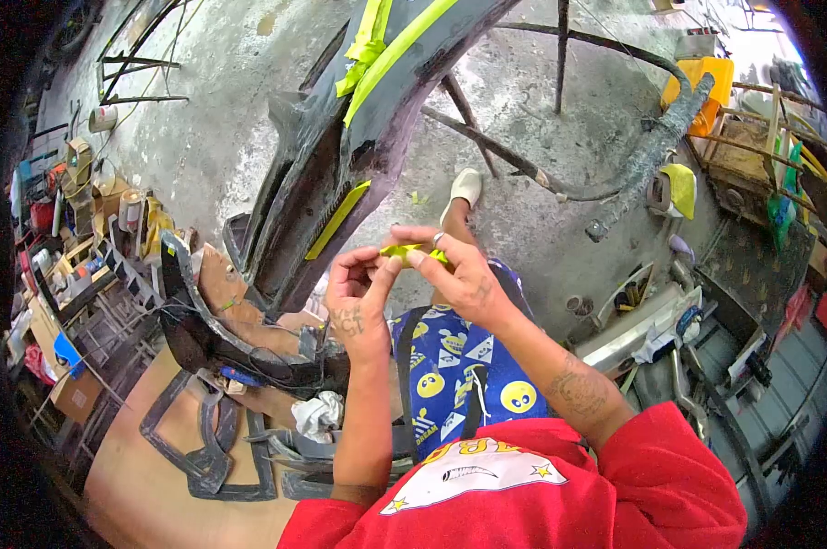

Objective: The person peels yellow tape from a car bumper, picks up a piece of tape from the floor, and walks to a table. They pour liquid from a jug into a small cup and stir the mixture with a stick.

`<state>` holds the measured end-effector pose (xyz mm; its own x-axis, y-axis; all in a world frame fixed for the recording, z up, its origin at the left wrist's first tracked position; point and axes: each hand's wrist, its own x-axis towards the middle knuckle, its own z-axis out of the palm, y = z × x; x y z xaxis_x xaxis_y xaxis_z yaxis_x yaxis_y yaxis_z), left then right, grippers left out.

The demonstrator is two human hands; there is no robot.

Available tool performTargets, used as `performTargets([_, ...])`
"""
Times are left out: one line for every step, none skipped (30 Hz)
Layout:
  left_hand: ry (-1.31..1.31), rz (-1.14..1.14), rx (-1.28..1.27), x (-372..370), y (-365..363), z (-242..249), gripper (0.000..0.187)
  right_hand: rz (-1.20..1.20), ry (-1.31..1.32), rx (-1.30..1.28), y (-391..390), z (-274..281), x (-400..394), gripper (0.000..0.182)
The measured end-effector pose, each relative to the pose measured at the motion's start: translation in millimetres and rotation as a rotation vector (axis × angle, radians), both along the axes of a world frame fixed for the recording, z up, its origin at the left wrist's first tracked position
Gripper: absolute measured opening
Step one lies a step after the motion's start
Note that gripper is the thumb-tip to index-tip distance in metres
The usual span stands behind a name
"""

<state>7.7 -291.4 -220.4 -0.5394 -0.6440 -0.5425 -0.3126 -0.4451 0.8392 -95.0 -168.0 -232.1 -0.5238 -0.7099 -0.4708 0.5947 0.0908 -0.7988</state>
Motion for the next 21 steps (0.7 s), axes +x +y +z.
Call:
performTargets([-0.03, 0.021, -0.046, 1.1, 1.3, -1.9, 0.031, 0.047, 0.02, 0.086, -0.5, 2.0, 2.9, 0.04])
performTargets([-0.057, 0.043, -0.092, 2.4, 2.5, -4.0, 0.03, 0.094, 0.042, 0.171, -1.3, 3.2, 5.2, 0.039])
performTargets([-0.054, 0.046, -0.089, 4.4, 3.4, -5.4, 0.03, 0.052, 0.093, 0.152, -3.0, 0.4, 9.6, 0.037])
performTargets([-0.067, 0.046, -0.123, 6.4, 3.8, -6.7, 0.03, 0.056, 0.097, 0.153, -4.3, 0.6, 11.4, 0.037])
performTargets([-0.081, 0.047, -0.158, 8.0, 4.0, -8.2, 0.029, 0.032, 0.077, 0.144, -6.1, 1.0, 12.1, 0.036])
performTargets([-0.08, 0.051, -0.158, 10.7, 4.3, -9.6, 0.029, 0.008, 0.054, 0.134, -8.1, 1.6, 13.7, 0.034])
performTargets([-0.099, 0.031, -0.215, 13.9, 4.5, -11.0, 0.03, 0.012, 0.055, 0.133, -10.5, 2.4, 15.7, 0.034])
performTargets([-0.118, 0.011, -0.271, 17.2, 4.4, -11.9, 0.03, 0.001, 0.067, 0.152, -13.0, 3.5, 17.9, 0.031])
performTargets([-0.118, 0.014, -0.271, 20.5, 5.1, -12.5, 0.03, -0.009, 0.079, 0.173, -14.7, 4.0, 20.0, 0.028])
performTargets([-0.118, 0.014, -0.336, 23.7, 6.3, -12.8, 0.031, -0.005, 0.08, 0.173, -16.1, 3.8, 22.1, 0.028])
performTargets([-0.119, 0.013, -0.402, 25.9, 6.9, -13.1, 0.032, 0.003, 0.075, 0.186, -17.6, 3.4, 24.1, 0.027])
performTargets([-0.119, 0.017, -0.402, 24.5, 6.2, -10.4, 0.032, 0.011, 0.069, 0.199, -18.5, 2.8, 25.7, 0.025])
performTargets([-0.109, 0.036, -0.503, 21.3, 4.4, -5.0, 0.032, 0.013, 0.069, 0.199, -18.9, 1.5, 27.5, 0.025])
performTargets([-0.099, 0.055, -0.605, 20.6, 3.0, -1.8, 0.033, -0.034, 0.025, 0.18, -19.2, -0.9, 29.2, 0.024])
performTargets([-0.102, 0.059, -0.605, 25.9, 1.6, -2.6, 0.033, -0.079, -0.02, 0.16, -19.6, -2.8, 30.9, 0.023])
performTargets([-0.112, -0.033, -0.64, 34.1, -0.1, -5.0, 0.03, -0.075, -0.019, 0.159, -19.3, -3.8, 33.3, 0.023])
performTargets([-0.121, -0.126, -0.674, 39.7, -1.1, -7.5, 0.028, -0.06, 0.004, 0.198, -18.3, -4.1, 36.0, 0.022])
performTargets([-0.121, -0.123, -0.673, 41.9, -1.3, -10.0, 0.028, -0.047, 0.028, 0.237, -17.2, -4.9, 38.4, 0.021])
performTargets([-0.114, -0.14, -0.587, 42.6, -1.4, -12.4, 0.024, -0.044, 0.031, 0.237, -16.0, -6.5, 39.3, 0.021])
performTargets([-0.107, -0.159, -0.5, 44.0, -2.0, -13.1, 0.02, -0.051, 0.051, 0.233, -15.0, -8.1, 41.1, 0.021])
performTargets([-0.105, -0.156, -0.5, 45.5, -3.9, -11.7, 0.02, -0.058, 0.072, 0.227, -14.9, -10.2, 42.8, 0.021])
